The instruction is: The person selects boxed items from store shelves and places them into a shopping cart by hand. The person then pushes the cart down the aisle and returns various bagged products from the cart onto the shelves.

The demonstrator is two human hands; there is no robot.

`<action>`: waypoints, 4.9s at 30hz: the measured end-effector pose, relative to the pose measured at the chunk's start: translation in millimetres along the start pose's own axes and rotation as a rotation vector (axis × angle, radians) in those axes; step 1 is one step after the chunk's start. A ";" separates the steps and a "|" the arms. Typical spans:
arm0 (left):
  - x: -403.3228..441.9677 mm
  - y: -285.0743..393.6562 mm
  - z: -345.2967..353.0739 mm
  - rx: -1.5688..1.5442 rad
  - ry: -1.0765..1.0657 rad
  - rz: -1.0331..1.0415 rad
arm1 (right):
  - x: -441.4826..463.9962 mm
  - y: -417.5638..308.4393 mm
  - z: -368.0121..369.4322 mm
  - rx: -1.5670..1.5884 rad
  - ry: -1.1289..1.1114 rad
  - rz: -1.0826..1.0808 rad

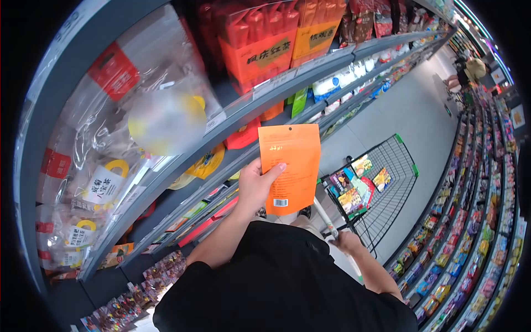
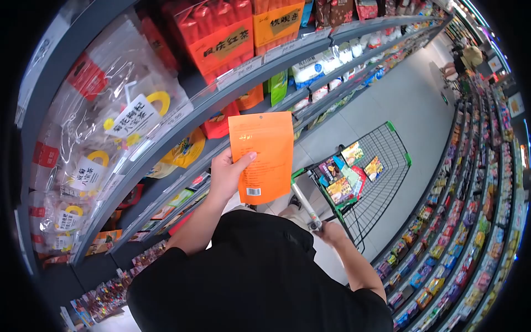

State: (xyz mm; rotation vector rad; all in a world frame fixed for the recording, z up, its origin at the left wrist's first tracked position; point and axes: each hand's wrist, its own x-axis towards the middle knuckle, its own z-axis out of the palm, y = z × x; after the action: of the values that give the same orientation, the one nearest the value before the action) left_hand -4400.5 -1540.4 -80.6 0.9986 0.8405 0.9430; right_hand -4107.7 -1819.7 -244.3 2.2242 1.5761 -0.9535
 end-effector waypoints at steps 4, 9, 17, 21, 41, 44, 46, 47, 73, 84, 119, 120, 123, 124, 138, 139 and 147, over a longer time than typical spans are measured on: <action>16.5 -5.5 26.6 0.075 0.068 0.059 | 1.4 -72.3 -128.3 0.312 0.441 -0.210; 2.0 17.6 78.8 0.561 0.248 0.155 | -2.3 -171.4 -230.0 0.283 0.718 -0.785; 14.4 36.0 45.2 0.882 0.184 0.410 | 114.4 -195.6 -248.5 0.988 0.439 -0.823; 43.9 5.2 -7.9 0.910 0.452 0.233 | 137.9 -203.6 -279.9 1.351 0.166 -0.871; 113.8 -11.9 -28.7 1.112 0.636 0.514 | 146.2 -246.0 -339.5 0.445 0.886 -0.565; 121.5 -20.2 -22.1 1.118 0.583 0.535 | 171.6 -249.8 -340.0 0.590 0.851 -0.645; 130.0 -27.6 -16.8 1.071 0.576 0.347 | 181.2 -252.7 -344.2 0.669 0.826 -0.677; 133.3 -30.1 -17.7 1.073 0.575 0.345 | 185.2 -253.0 -345.8 0.693 0.770 -0.667; 47.4 -13.5 113.6 1.317 0.284 0.454 | -36.3 129.3 -21.8 0.759 0.835 0.181; 63.6 -248.3 202.4 1.926 -1.298 0.189 | -108.5 170.4 106.5 0.360 0.246 0.366; -258.6 -217.2 -124.4 1.882 -0.991 0.315 | -288.2 -112.8 324.2 0.245 0.218 0.423; -271.9 -218.0 -133.7 1.893 -0.986 0.320 | -299.9 -122.1 326.1 0.246 0.209 0.411; -307.2 -217.1 -166.0 1.901 -0.995 0.367 | -323.2 -143.9 355.4 0.271 0.212 0.391; -304.2 -220.2 -182.7 1.890 -0.990 0.365 | -319.3 -158.0 360.0 0.258 0.184 0.388; -331.2 -218.7 -247.1 1.827 -1.009 0.440 | -308.4 -186.3 322.7 0.540 0.085 0.196; -326.3 -223.4 -249.8 1.813 -1.028 0.447 | -289.8 -177.4 306.0 0.639 0.179 0.182; -322.2 -241.8 -255.6 1.750 -1.065 0.423 | 47.9 -3.6 365.5 1.273 0.672 0.661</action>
State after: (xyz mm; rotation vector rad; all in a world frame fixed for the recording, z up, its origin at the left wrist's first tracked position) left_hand -4686.3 -1819.0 -341.9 2.8635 0.3241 -0.4002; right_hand -4234.2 -1982.9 -549.6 3.8141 0.0179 -1.1925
